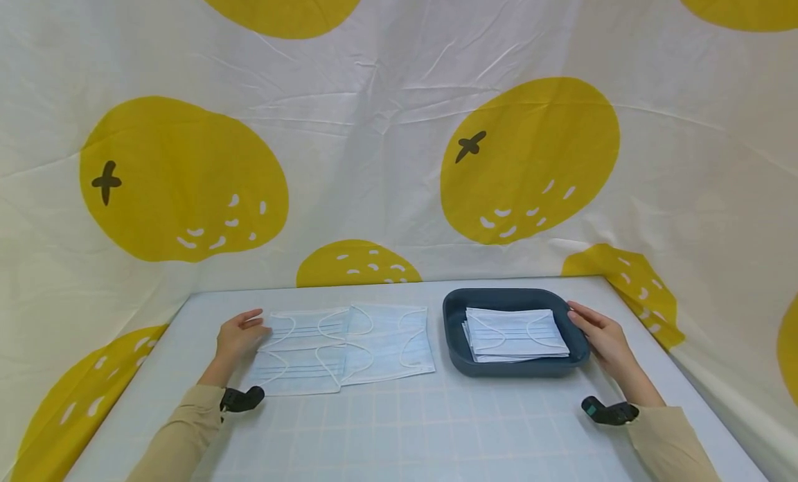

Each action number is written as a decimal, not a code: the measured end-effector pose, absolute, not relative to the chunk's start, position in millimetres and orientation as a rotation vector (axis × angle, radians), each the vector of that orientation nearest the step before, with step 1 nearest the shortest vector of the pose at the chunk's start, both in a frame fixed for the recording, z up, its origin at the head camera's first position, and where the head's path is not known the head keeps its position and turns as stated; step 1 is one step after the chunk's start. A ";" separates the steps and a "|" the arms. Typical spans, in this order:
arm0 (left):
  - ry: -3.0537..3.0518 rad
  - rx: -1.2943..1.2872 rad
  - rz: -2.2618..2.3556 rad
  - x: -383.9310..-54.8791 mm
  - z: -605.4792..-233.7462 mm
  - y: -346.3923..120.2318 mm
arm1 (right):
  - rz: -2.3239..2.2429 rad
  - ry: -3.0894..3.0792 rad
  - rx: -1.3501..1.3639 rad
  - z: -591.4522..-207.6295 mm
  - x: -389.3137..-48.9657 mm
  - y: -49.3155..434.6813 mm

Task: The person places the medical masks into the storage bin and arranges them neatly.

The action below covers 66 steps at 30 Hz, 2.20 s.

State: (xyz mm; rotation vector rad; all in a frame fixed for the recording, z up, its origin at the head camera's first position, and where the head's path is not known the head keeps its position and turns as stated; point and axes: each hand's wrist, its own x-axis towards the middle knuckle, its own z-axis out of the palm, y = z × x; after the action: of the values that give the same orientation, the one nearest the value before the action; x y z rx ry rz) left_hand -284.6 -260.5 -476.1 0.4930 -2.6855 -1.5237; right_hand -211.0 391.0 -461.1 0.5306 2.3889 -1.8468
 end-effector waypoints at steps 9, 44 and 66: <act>-2.632 0.529 -1.474 -285.1 -480.2 -250.8 | -1.860 2.377 0.549 -460.6 -210.9 390.0; -2.589 0.590 -1.492 -266.8 -475.8 -240.8 | -1.853 2.424 0.533 -461.8 -211.3 388.7; -2.462 0.676 -1.709 -243.1 -451.5 -227.3 | -1.862 2.401 0.555 -461.7 -211.2 387.5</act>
State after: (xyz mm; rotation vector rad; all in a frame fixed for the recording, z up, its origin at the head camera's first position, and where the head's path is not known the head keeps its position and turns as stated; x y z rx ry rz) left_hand -243.1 -227.3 -451.5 0.6762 -2.4619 -1.7087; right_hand -211.2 387.5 -461.7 0.5554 2.4009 -1.8623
